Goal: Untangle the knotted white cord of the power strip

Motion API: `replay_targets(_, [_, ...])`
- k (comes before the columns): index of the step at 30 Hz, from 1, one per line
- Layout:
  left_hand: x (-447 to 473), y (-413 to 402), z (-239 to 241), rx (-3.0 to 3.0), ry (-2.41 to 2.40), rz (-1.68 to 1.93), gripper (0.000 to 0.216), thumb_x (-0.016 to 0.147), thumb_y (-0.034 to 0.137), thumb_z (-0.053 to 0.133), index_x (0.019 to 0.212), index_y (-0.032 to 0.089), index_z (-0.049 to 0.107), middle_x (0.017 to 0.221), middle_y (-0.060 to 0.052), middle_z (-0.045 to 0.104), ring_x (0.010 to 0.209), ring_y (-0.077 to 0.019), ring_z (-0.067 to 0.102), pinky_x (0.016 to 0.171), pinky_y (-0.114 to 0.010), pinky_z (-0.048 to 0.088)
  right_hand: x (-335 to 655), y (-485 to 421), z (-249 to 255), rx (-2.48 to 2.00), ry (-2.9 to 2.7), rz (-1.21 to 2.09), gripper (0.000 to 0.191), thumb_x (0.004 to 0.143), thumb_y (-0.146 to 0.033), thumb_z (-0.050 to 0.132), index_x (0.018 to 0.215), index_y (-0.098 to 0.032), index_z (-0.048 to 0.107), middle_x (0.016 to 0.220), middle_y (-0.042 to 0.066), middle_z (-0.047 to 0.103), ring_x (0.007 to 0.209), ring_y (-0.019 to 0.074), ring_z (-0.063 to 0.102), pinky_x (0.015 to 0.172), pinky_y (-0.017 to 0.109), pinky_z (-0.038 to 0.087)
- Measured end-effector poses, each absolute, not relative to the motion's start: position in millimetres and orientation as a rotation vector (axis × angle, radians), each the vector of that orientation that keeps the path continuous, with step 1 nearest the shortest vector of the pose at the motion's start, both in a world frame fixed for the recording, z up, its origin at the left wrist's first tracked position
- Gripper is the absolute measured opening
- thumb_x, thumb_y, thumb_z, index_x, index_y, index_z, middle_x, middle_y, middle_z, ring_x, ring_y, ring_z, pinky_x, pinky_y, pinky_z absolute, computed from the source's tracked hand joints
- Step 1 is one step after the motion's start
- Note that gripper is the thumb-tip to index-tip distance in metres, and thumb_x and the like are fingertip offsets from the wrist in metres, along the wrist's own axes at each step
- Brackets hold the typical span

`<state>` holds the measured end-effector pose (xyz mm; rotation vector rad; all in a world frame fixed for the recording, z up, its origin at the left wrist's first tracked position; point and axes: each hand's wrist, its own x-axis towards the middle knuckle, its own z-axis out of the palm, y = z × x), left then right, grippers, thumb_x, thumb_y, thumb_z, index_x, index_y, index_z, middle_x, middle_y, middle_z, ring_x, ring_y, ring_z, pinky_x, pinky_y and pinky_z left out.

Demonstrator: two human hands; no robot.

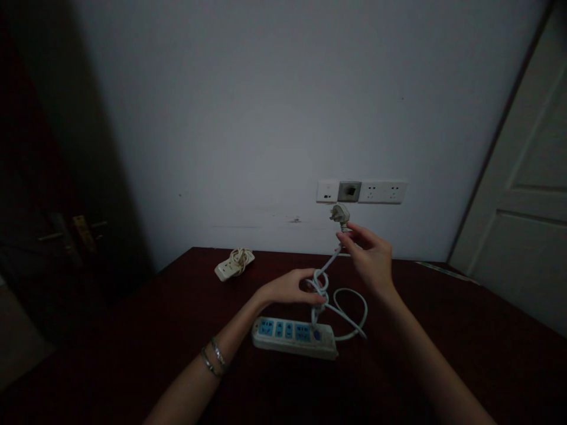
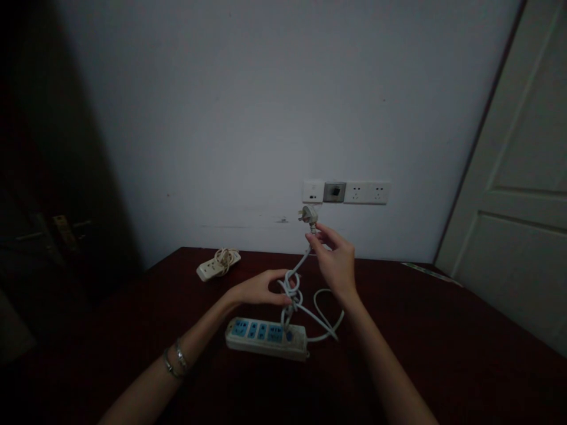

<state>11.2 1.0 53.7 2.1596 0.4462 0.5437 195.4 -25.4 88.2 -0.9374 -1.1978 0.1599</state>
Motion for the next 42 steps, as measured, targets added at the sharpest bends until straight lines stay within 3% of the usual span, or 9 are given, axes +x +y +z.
replay_targets(4, [8,6,52,2.169,0.421,0.604,0.042,0.071,0.032,0.064,0.109,0.016,0.056,0.101,-0.006,0.058,0.094,-0.0178,0.053,0.085,-0.033,0.040,195,-23,88,-0.932,-1.142,0.242,0.042,0.064,-0.041,0.069,0.095,-0.013,0.066,0.077,0.005,0.064,0.067,0.0173,0.060,0.067,0.038,0.054])
replay_targets(11, [6,5,57,2.133,0.447,0.774,0.035,0.070,0.033,0.066,0.097,0.012,0.060,0.089,-0.005,0.061,0.083,-0.0157,0.055,0.081,-0.031,0.042,193,-33,99,-0.855,-1.118,0.483,0.035,0.062,-0.038,0.071,0.089,-0.016,0.066,0.075,0.002,0.062,0.063,0.0135,0.060,0.061,0.033,0.057])
replay_targets(35, [-6,10,65,1.804,0.354,0.671,0.045,0.057,0.019,0.075,0.099,0.010,0.061,0.088,-0.009,0.065,0.082,-0.0176,0.061,0.080,-0.035,0.046,181,-42,100,-0.955,-1.282,0.244,0.031,0.071,-0.038,0.063,0.092,-0.015,0.066,0.080,0.004,0.065,0.071,0.0169,0.060,0.071,0.035,0.052])
replay_targets(42, [-1,5,63,1.725,0.310,0.700,0.047,0.057,0.018,0.075,0.101,0.011,0.060,0.087,-0.008,0.065,0.081,-0.0176,0.061,0.077,-0.033,0.046,185,-34,95,-0.829,-1.168,0.619,0.033,0.068,-0.044,0.064,0.087,-0.017,0.058,0.069,-0.001,0.058,0.065,0.0131,0.060,0.055,0.028,0.057])
